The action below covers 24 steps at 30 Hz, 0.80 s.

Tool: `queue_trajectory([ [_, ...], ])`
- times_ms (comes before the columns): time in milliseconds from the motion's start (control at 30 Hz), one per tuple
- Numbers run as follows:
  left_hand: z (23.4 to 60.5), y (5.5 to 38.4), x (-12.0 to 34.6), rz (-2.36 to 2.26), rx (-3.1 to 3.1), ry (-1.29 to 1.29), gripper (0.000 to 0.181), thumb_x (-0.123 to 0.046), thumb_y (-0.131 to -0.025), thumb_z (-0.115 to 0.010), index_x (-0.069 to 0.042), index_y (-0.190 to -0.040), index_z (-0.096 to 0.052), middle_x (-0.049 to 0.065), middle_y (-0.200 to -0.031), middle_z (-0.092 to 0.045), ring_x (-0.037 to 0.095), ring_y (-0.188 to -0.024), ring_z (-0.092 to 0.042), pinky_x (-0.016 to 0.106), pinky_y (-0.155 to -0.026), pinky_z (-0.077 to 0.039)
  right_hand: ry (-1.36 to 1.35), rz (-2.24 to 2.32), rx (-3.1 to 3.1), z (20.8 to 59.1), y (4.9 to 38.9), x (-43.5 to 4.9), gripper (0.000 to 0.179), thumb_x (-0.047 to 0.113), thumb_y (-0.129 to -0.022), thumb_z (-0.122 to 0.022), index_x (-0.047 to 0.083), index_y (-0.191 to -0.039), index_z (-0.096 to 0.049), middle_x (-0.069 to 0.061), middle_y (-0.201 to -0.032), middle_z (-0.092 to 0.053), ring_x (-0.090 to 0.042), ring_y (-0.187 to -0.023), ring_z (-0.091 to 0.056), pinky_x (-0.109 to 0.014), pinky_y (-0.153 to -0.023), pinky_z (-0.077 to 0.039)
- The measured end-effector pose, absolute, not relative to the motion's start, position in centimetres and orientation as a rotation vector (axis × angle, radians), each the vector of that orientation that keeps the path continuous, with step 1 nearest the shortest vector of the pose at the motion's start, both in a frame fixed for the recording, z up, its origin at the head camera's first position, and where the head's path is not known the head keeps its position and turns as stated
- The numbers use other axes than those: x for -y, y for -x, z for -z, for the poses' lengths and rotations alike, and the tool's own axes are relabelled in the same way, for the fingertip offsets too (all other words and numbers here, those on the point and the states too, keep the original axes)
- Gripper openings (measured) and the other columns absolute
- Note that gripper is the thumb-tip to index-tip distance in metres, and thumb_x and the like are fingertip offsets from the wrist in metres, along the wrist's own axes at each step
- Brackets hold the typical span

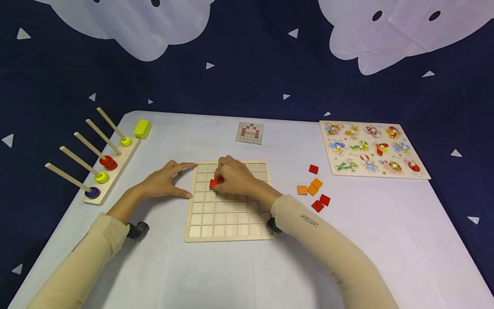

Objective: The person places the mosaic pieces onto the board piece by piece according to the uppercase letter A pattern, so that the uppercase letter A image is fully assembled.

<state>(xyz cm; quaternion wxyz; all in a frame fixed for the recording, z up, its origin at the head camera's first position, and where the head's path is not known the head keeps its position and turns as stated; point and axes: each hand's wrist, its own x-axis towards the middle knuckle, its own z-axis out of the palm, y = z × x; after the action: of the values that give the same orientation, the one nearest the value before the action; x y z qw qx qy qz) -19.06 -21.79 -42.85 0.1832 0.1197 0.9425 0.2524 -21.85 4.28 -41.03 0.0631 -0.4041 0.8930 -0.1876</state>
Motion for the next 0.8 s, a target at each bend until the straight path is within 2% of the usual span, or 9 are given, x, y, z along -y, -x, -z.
queue_trajectory([
  [400, 42.4, 19.2, 21.5, -0.706, -2.663, -0.353, 0.101, -0.056, -0.067, -0.087, -0.034, -0.153, -0.037, 0.008, -0.110, -0.043, 0.023, -0.086, -0.047, 0.035, -0.070, -0.038, 1.252, 0.548, -2.730, 41.5, 21.6, -3.5, 0.019, 0.027, -0.084, -0.080, 0.010, -0.091, -0.076, -0.003, -0.095, -0.060, -0.016, -0.086, -0.048, -0.027, -0.074, -0.042],
  [600, 42.3, 19.3, 21.6, -0.704, -2.664, -0.355, 0.101, -0.056, -0.067, -0.086, -0.034, -0.153, -0.037, 0.008, -0.110, -0.043, 0.023, -0.085, -0.046, 0.034, -0.069, -0.038, 1.198, 0.577, -2.732, 41.5, 21.5, -3.1, 0.018, 0.028, -0.082, -0.082, 0.012, -0.085, -0.074, -0.002, -0.088, -0.058, -0.017, -0.082, -0.045, -0.027, -0.070, -0.040],
  [800, 42.7, 19.1, 21.8, -0.715, -2.651, -0.335, 0.101, -0.057, -0.067, -0.086, -0.034, -0.152, -0.037, 0.009, -0.111, -0.043, 0.023, -0.087, -0.047, 0.035, -0.069, -0.038, 1.184, 0.555, -2.718, 41.2, 21.4, -3.5, 0.026, 0.035, -0.082, -0.081, 0.012, -0.094, -0.076, -0.003, -0.089, -0.058, -0.018, -0.084, -0.045, -0.030, -0.074, -0.039],
])
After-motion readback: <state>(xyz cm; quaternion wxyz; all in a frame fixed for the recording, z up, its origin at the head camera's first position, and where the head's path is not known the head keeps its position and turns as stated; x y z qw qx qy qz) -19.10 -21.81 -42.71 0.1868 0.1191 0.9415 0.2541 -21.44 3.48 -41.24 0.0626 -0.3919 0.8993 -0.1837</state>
